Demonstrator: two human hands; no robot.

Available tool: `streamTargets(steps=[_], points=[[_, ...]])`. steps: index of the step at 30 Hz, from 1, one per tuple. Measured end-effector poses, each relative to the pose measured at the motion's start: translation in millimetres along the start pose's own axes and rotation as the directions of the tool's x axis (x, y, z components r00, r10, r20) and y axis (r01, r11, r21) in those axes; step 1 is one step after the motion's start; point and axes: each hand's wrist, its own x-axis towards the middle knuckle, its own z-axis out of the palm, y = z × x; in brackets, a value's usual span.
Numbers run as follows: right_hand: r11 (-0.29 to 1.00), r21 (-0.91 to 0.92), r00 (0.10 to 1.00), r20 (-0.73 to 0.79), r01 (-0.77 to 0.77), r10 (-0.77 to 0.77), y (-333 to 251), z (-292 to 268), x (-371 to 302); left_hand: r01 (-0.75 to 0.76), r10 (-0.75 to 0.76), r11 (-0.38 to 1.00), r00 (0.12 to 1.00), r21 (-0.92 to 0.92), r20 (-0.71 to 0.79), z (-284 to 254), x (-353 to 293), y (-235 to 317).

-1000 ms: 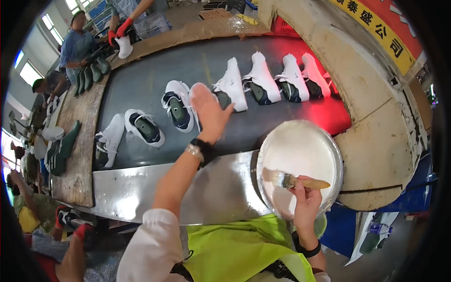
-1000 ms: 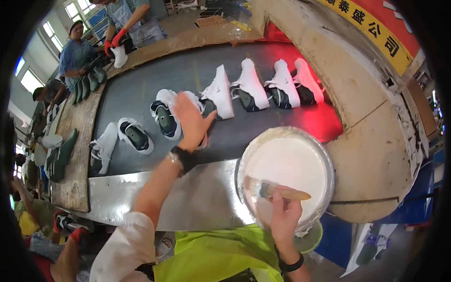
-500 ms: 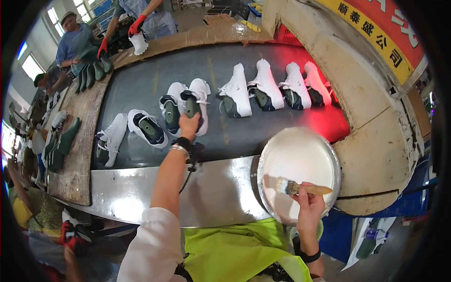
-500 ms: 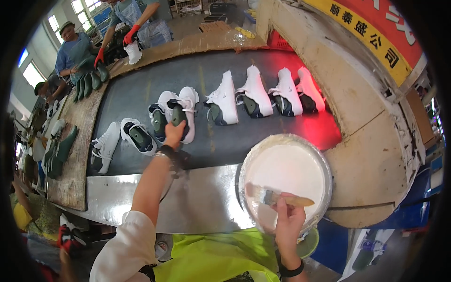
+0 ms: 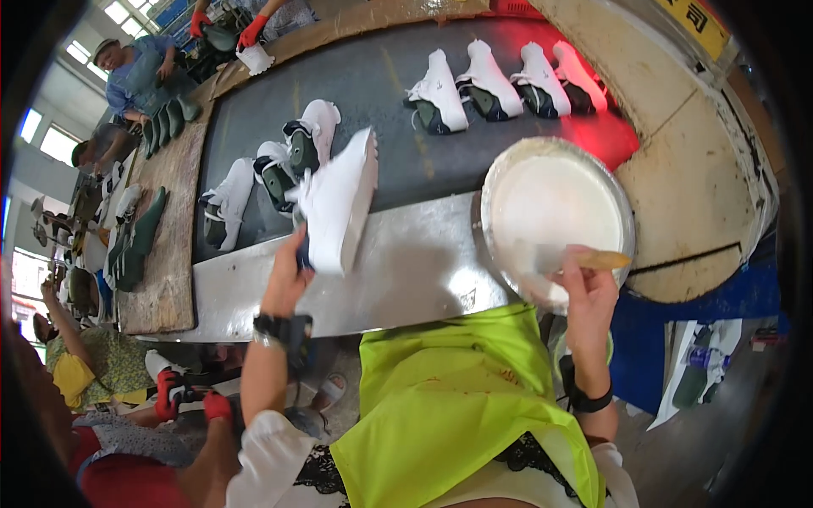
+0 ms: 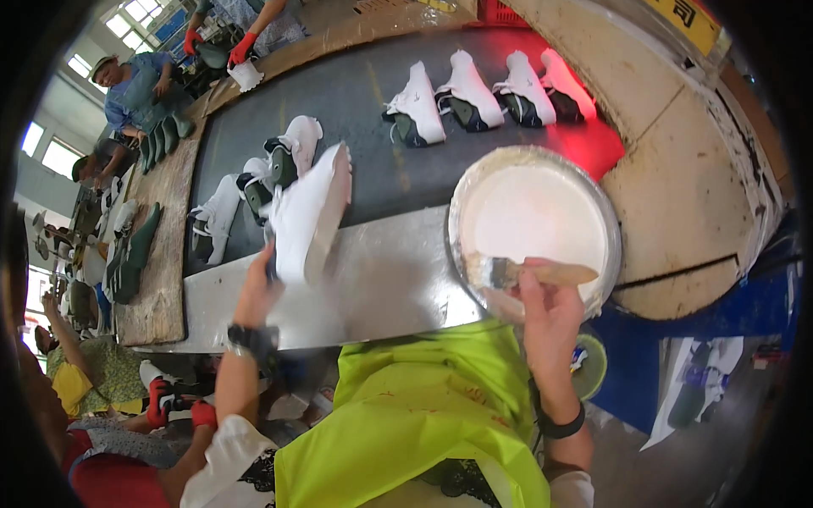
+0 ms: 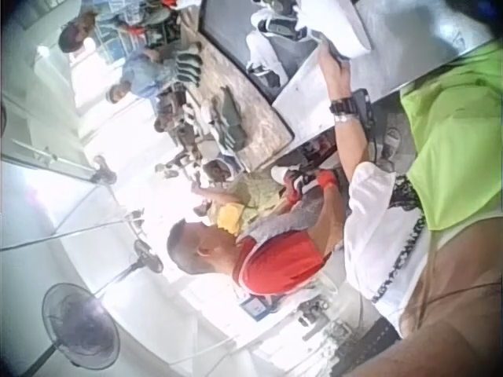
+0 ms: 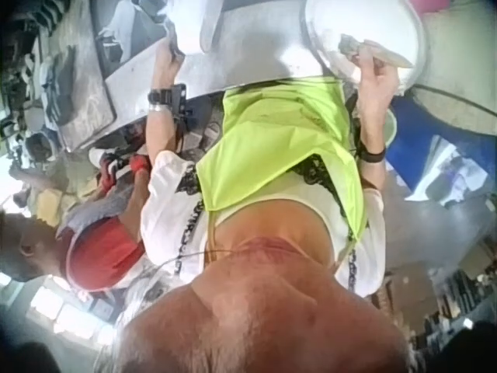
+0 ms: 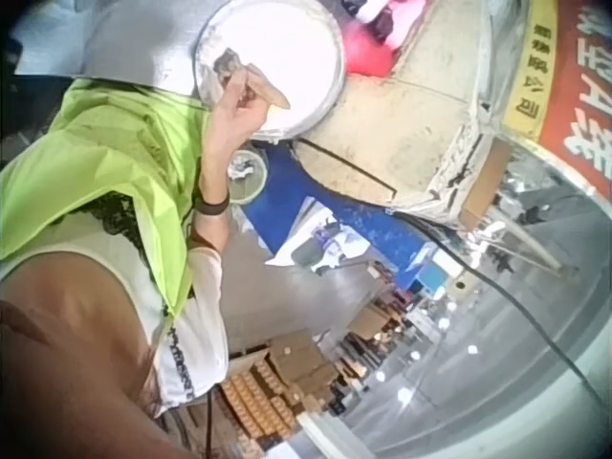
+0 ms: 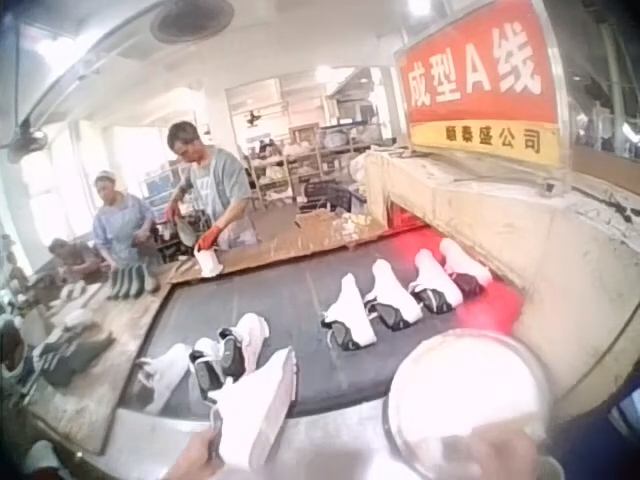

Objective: Apply adhesive or primer to the bottom of shoe soles using a brush on a manufacturing assembly line.

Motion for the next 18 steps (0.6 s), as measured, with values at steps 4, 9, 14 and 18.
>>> streamTargets(steps=[4,9,14,18], points=[[0.997,-0.018,0.996,0.047,0.072,-0.071,9,-5,4,0.177,-0.182,0.947,0.983,0.267,-0.008,-50,-40,-89],[0.957,-0.254,0.990,0.022,0.140,-0.139,47,-24,57,-0.423,0.262,0.494,0.905,0.760,0.334,4,-57,-90],[0.740,-0.626,0.966,0.087,0.244,-0.245,74,-11,94,-0.365,0.086,0.558,0.919,0.745,0.386,3,-38,-78],[0.446,-0.886,0.991,0.096,0.126,-0.090,72,2,95,-0.355,0.132,0.570,0.930,0.741,0.343,11,-47,-69]])
